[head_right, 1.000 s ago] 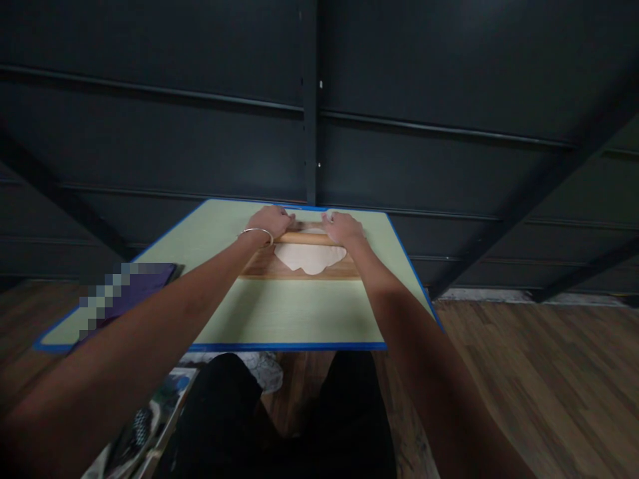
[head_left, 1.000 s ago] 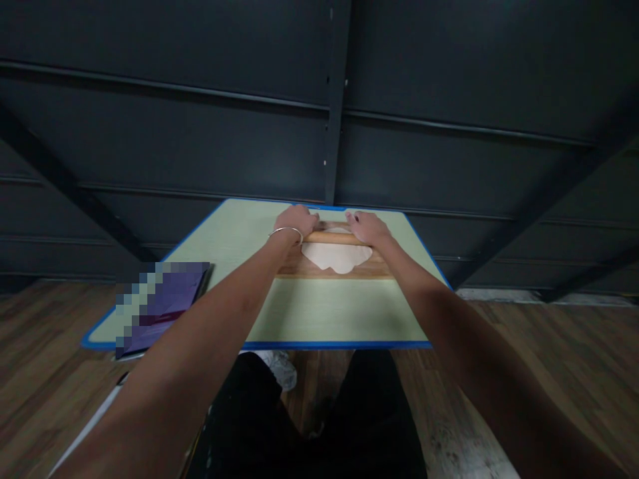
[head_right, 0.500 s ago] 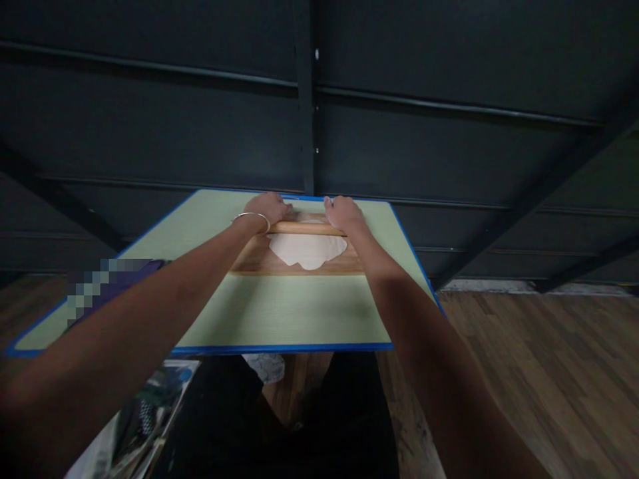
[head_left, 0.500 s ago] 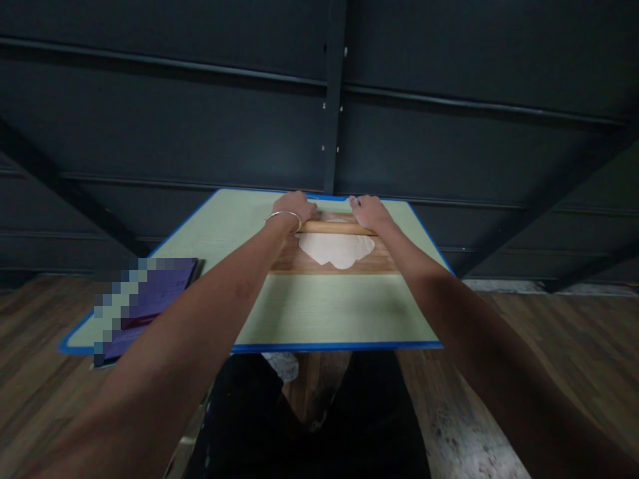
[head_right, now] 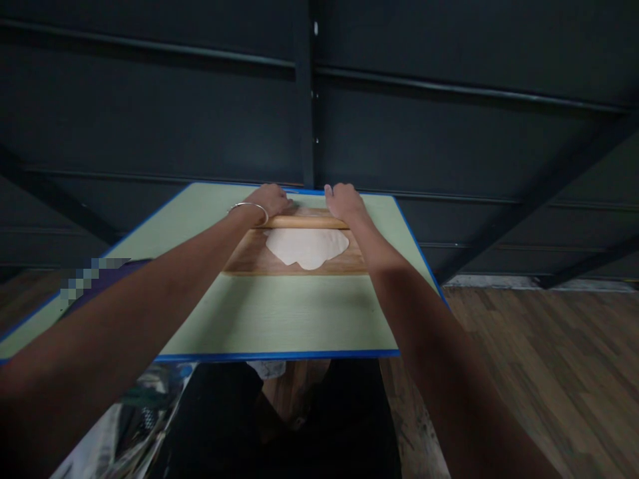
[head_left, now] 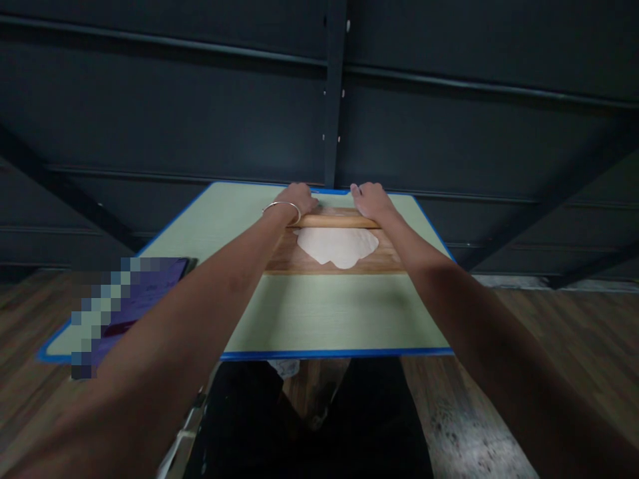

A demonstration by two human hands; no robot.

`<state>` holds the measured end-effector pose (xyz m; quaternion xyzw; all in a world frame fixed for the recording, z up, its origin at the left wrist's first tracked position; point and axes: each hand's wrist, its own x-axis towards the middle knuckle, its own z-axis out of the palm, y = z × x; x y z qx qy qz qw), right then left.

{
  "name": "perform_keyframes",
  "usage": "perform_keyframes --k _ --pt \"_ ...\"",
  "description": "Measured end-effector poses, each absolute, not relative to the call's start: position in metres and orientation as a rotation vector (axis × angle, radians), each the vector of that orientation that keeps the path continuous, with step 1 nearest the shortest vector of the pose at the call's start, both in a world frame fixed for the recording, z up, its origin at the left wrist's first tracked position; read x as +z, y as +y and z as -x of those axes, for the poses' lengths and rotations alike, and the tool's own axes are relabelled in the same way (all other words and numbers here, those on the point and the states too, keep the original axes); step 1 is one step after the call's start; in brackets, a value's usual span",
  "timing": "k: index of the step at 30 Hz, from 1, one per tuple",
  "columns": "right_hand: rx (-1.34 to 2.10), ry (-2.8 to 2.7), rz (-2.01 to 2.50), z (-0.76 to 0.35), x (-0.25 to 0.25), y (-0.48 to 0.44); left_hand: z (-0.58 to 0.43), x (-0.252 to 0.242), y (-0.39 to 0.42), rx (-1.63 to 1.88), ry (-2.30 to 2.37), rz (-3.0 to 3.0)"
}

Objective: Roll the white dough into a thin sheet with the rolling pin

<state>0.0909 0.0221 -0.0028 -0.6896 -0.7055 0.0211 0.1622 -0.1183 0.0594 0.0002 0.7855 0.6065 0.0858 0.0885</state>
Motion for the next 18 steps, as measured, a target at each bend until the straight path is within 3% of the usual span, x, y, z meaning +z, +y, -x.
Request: perform_keyframes --k 18 --pt "0.066 -2.060 1.872 -0.095 -0.012 0.062 0.110 0.005 0.070 0.374 1.877 -2.273"
